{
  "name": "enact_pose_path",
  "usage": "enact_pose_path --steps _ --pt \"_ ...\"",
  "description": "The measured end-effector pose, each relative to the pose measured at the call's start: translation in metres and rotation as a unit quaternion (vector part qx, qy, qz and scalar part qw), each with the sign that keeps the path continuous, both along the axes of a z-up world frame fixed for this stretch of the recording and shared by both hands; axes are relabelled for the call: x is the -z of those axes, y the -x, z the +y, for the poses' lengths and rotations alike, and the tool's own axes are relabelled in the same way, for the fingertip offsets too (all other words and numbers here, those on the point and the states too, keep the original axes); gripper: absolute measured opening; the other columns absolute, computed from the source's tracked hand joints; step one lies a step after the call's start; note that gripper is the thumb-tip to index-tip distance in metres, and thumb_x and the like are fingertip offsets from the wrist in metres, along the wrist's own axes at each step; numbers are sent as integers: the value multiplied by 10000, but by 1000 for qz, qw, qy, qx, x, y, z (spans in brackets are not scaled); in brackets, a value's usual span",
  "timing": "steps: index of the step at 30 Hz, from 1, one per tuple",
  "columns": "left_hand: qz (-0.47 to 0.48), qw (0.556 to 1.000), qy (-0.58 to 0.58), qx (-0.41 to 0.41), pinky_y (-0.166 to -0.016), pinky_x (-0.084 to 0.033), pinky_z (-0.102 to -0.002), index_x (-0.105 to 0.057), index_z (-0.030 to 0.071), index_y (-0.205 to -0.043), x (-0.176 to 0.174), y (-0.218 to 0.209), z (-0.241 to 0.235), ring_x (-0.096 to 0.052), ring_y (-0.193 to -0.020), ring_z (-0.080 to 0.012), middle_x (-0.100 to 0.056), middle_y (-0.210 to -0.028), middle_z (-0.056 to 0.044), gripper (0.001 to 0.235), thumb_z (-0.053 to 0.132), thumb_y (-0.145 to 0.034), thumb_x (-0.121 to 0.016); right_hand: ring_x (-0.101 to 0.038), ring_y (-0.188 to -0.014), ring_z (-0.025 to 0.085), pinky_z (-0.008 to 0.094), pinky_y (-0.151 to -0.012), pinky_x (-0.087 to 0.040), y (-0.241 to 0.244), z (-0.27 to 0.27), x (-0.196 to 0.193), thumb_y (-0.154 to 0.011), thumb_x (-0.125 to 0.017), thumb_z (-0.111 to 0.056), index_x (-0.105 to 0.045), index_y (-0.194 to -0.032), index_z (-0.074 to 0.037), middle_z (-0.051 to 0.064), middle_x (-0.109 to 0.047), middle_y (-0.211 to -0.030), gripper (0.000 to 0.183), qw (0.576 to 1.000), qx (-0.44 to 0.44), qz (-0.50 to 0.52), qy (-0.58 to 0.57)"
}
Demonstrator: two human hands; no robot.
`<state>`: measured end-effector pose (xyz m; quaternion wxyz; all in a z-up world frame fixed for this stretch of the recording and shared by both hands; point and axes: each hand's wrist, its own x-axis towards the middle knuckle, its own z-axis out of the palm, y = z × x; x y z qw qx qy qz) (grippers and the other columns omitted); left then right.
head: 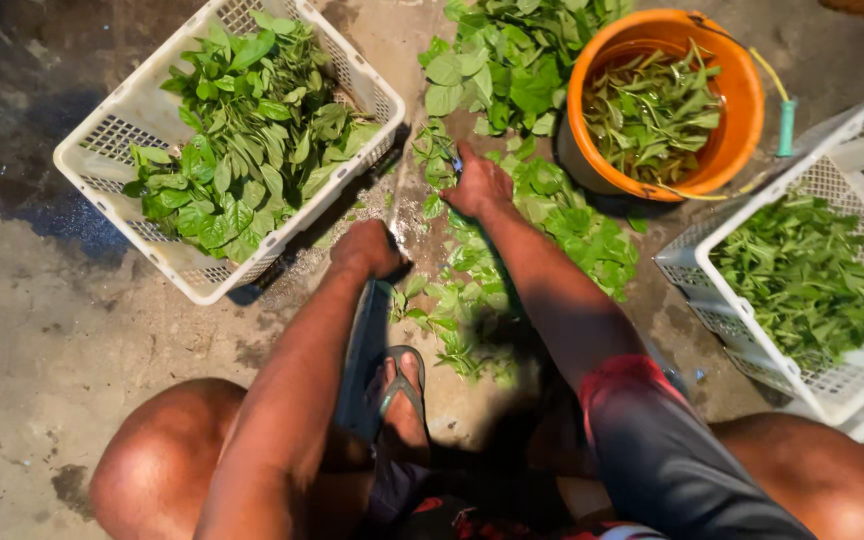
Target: The person sits on the floor and uses shears to cut leaves from stems. They place the cut leaves into a white basket and the stems into an orange bucket. The process is repeated continuously throughout the clip.
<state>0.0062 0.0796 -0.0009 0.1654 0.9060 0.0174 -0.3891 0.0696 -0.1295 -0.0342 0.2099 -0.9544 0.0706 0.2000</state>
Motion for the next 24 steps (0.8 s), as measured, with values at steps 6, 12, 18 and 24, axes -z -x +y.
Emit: enact_pose_path --steps 6,12,18,24 --pt "99 994 -3 55 -990 -546 -438 -725 77 -1159 -3 17 -9 -694 -1153 -326 -726 -1209 -157 542 411 -762 -884 -653 -1171 376 490 -1000 -506 -37 12 24 -782 -788 -169 -554 -1363 -159 172 -706 -1208 627 999 -21 29 14" --pt "77 992 -7 102 -1000 -533 -457 -614 79 -1294 14 38 -10 -648 -1213 -347 -685 -1278 -164 620 350 -799 -869 -679 -1026 423 530 -904 -523 -32 -2 60 -821 -739 -148 -688 -1192 -130 211 -729 -1064 375 996 -7 -81 -26" --pt "57 982 5 181 -978 -557 -430 -727 96 -1173 42 55 -4 -682 -1163 -342 -714 -1210 -178 364 237 -841 -772 -716 -803 295 419 -758 -565 -3 -28 40 -813 -784 -228 -698 -1005 -88 150 -724 -870 253 976 -93 -63 -188" --pt "62 977 29 202 -982 -555 -406 -789 96 -1094 48 67 -8 -695 -1143 -336 -727 -1182 -186 275 130 -831 -716 -618 -614 139 325 -558 -508 87 -56 1 -810 -817 -274 -713 -1082 -119 -29 -755 -819 329 894 -206 299 -263"
